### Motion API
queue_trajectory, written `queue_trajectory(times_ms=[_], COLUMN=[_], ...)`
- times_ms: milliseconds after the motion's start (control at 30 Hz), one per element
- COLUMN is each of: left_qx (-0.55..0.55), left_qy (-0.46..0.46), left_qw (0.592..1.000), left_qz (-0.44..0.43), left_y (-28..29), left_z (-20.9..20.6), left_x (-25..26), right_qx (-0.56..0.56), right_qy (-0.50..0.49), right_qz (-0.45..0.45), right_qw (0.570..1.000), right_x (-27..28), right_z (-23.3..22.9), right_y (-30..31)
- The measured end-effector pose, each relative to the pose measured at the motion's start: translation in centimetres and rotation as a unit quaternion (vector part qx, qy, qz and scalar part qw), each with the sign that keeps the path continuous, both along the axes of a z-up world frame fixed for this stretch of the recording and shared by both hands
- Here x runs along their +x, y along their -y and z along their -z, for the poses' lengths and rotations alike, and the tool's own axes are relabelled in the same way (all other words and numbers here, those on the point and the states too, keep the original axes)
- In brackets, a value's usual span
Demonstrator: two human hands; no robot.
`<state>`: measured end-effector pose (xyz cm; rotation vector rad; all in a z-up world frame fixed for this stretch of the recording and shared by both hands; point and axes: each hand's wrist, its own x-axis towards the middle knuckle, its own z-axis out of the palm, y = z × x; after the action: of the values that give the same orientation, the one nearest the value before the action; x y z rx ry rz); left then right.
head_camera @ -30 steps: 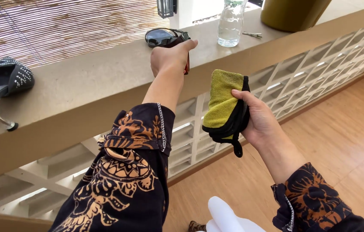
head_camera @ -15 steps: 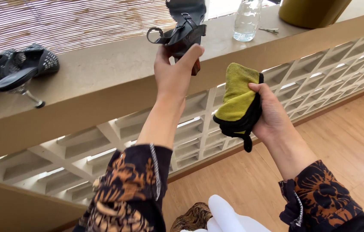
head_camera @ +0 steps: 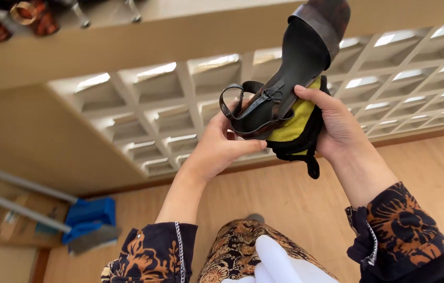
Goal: Clean several pairs of high-heeled shoes using a cloth.
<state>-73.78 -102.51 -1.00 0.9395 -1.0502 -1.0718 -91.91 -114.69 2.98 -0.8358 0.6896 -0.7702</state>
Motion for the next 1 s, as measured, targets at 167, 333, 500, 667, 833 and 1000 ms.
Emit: queue_trajectory(times_ms=[167,333,500,667,833,1000], left_qx=[0.053,0.058,0.001,-0.007,-0.044,-0.033], left_qy=[-0.004,0.005,-0.044,-0.043,-0.040,-0.166], left_qw=[0.997,0.986,0.975,0.957,0.924,0.905], left_qz=[-0.051,-0.159,-0.217,-0.286,-0.377,-0.390], left_y=[-9.2,-16.4,-21.4,-25.7,-29.2,-33.6], left_z=[0.8,0.9,1.9,3.4,4.3,3.3], left_x=[-0.4,-0.7,0.0,1.3,2.8,3.6], right_qx=[-0.019,0.006,-0.004,-0.009,0.006,0.000], right_qy=[0.025,0.041,0.017,0.023,0.005,0.026], right_qz=[-0.037,-0.096,-0.137,-0.194,-0.237,-0.295], right_qw=[0.999,0.995,0.990,0.981,0.971,0.955], right_x=[0.4,2.0,3.7,5.9,9.0,12.0], right_z=[2.1,2.9,2.4,2.6,2.7,2.7], right_y=[-7.3,-12.6,-17.3,-20.8,-24.8,-29.2])
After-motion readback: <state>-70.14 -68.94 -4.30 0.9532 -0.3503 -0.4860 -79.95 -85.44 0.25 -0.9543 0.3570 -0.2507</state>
